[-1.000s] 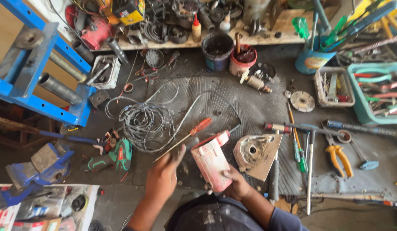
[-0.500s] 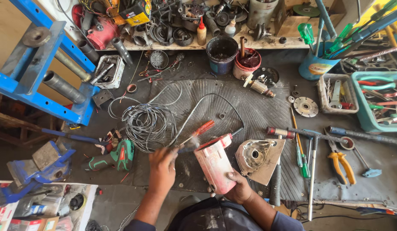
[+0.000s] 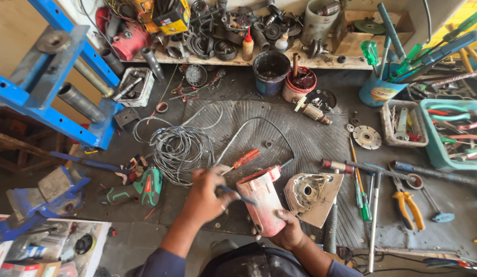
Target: The person cleans a small motor and a red plastic housing using a blue air blower and a brush. They blow out debris from the motor and housing, then scrub the housing with the brush.
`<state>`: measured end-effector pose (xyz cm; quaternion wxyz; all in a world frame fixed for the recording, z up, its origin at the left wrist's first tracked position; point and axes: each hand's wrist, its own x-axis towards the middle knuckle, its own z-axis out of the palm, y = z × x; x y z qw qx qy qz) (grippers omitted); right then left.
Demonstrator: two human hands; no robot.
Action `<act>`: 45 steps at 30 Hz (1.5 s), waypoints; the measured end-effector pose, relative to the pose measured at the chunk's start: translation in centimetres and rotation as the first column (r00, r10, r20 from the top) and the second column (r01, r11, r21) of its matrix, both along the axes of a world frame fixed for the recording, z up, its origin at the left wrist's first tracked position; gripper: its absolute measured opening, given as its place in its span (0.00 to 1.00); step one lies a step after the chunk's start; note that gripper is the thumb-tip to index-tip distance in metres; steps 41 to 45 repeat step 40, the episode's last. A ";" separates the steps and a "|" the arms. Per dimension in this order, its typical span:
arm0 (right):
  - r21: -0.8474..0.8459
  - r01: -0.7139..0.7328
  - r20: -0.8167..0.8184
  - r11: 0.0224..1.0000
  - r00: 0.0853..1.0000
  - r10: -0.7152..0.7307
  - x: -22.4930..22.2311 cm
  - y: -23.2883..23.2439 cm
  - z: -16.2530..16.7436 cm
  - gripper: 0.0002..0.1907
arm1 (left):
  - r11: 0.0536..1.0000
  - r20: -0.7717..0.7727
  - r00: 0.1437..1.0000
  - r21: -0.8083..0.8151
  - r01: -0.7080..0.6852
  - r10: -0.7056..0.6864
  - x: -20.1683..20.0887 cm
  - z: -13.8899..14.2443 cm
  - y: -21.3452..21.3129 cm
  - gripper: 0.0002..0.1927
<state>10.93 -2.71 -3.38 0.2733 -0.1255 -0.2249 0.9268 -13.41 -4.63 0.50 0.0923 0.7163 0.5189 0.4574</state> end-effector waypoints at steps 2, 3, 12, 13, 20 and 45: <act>0.008 0.004 0.001 1.000 1.000 -0.004 -0.1 0.0 -0.1 0.45 | 0.997 -0.187 0.982 0.067 0.030 -0.017 -0.5 0.8 0.0 0.28; 0.013 0.005 -0.003 1.000 1.000 -0.005 -0.1 -0.1 -0.1 0.45 | 1.000 -0.236 0.972 0.007 -0.012 0.014 -0.7 1.2 0.0 0.30; -0.022 0.021 0.027 1.000 0.999 -0.020 -0.2 -0.2 0.5 0.45 | 0.985 -0.178 0.982 0.169 -0.035 0.065 -1.0 0.4 0.3 0.31; -0.017 0.012 0.016 1.000 1.000 -0.011 -0.2 -0.1 0.5 0.45 | 0.984 -0.170 0.979 0.155 -0.084 0.111 -0.5 0.0 0.1 0.31; -0.025 0.055 0.018 0.998 0.998 -0.055 -0.3 -0.2 0.7 0.44 | 0.997 -0.283 0.959 0.082 0.002 0.021 -2.2 1.5 2.0 0.37; 0.012 -0.002 -0.028 1.000 1.000 0.002 0.3 0.2 1.5 0.49 | 0.947 -0.547 0.773 -0.191 0.260 -0.323 0.0 10.4 6.7 0.44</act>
